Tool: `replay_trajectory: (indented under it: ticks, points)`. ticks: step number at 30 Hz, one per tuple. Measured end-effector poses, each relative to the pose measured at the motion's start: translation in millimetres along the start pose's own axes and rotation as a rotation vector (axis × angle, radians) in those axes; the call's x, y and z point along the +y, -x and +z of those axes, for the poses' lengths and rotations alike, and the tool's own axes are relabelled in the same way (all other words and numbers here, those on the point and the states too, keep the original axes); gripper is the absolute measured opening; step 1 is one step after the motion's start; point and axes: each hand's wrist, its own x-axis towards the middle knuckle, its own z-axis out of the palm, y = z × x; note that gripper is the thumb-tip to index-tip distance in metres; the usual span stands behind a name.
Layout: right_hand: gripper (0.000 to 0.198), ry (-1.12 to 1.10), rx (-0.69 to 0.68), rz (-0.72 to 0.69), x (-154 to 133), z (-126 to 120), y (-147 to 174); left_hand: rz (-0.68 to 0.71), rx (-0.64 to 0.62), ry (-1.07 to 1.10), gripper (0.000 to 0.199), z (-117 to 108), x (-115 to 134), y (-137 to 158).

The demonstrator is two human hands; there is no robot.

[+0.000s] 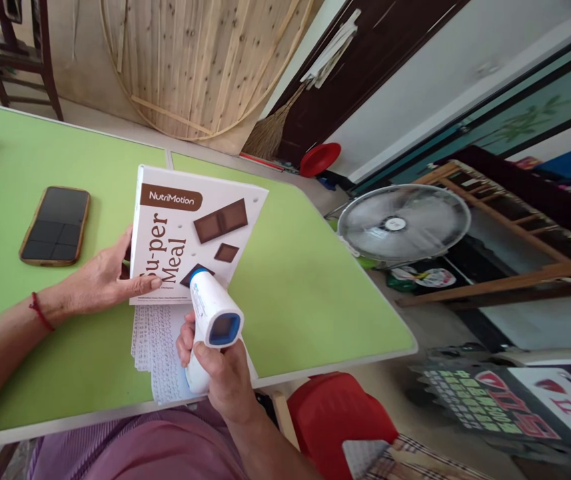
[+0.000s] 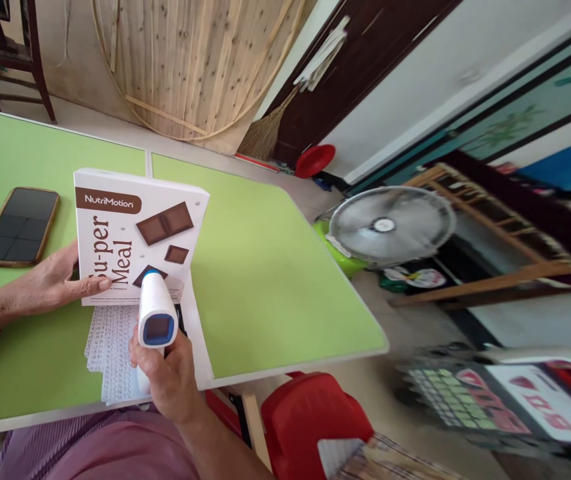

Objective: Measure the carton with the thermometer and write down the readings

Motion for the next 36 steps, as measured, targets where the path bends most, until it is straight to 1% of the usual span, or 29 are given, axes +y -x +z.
replay_trajectory:
  ticks: [5, 9, 13, 19, 25, 29, 32, 35, 36]
  points:
    - [0.029, 0.034, -0.038, -0.024, -2.6, -1.3, 0.0, 0.021, 0.002, -0.006, 0.071, 0.0, -1.2, 0.2]
    - [0.027, -0.007, -0.023, -0.006, -2.9, -0.4, -0.4, 0.015, 0.002, -0.004, 0.069, -0.5, -2.0, 0.4]
    - [0.028, -0.041, -0.007, -0.007, -2.2, 0.9, -0.7, 0.012, -0.007, 0.000, 0.075, -1.2, -2.5, 0.4]
    - [0.031, -0.011, -0.001, -0.010, -2.0, -0.4, -0.3, 0.025, -0.007, -0.004, 0.076, -0.7, -6.1, -0.2]
    - [0.035, -0.005, 0.034, -0.014, 0.1, 0.2, -1.9, 0.034, 0.002, -0.011, 0.080, -0.8, -7.2, -0.9]
    - [0.040, -0.076, 0.029, -0.031, -4.5, 3.7, 4.2, 0.017, 0.018, -0.040, 0.077, -0.8, -4.3, -0.2]
    - [0.044, -0.081, 0.068, -0.112, -16.4, -5.3, 10.0, -0.001, 0.023, -0.052, 0.076, 0.1, -1.4, -0.4]
    - [0.044, 0.079, 0.130, -0.300, -34.0, -33.8, 6.3, -0.006, 0.016, -0.046, 0.074, 0.8, -0.5, -0.9]
    - [0.044, 0.161, 0.191, -0.351, -40.1, -46.8, 2.1, -0.004, 0.011, -0.040, 0.074, 0.8, -0.7, -1.0]
